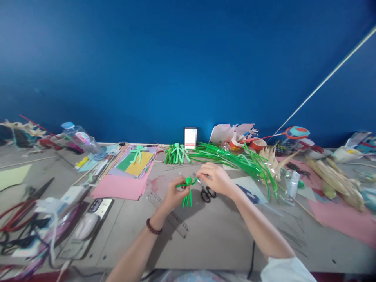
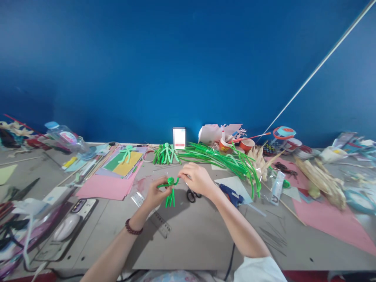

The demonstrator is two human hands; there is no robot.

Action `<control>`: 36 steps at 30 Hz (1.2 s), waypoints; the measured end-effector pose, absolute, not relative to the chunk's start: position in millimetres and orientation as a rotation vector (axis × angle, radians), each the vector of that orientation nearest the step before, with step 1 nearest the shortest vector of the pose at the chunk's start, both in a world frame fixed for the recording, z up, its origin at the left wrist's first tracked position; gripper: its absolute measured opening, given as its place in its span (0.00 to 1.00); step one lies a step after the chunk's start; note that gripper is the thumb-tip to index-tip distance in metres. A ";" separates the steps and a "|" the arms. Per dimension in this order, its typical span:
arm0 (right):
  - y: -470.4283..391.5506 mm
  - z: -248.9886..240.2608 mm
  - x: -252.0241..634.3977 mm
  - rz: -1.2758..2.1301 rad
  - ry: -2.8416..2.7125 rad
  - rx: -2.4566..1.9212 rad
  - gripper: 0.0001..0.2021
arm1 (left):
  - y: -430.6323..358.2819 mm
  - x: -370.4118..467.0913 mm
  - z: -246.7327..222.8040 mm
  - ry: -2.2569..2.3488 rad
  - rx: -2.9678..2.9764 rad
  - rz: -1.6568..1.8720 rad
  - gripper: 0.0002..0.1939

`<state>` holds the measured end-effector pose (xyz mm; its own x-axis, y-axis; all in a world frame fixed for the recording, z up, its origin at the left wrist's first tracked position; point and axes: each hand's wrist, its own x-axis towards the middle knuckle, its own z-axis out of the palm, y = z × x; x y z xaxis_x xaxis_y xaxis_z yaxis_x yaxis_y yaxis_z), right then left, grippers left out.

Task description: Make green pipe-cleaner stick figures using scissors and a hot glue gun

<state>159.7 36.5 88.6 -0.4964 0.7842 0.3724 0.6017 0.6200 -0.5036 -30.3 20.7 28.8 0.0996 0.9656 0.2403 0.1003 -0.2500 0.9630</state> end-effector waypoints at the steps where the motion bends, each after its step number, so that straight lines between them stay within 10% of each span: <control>1: 40.3 85.6 161.4 0.430 -2.243 -1.094 0.11 | 19.9 -29.8 30.1 1.091 1.496 1.251 0.01; 36: 49.9 51.9 145.8 0.467 -2.279 -1.375 0.11 | 32.6 -42.2 17.2 0.865 0.689 0.928 0.12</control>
<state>145.8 49.9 51.9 -0.4118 0.8909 0.1914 0.7440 0.4500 -0.4939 -42.2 32.6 17.2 0.3259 0.8871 -0.3269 -0.3879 0.4408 0.8094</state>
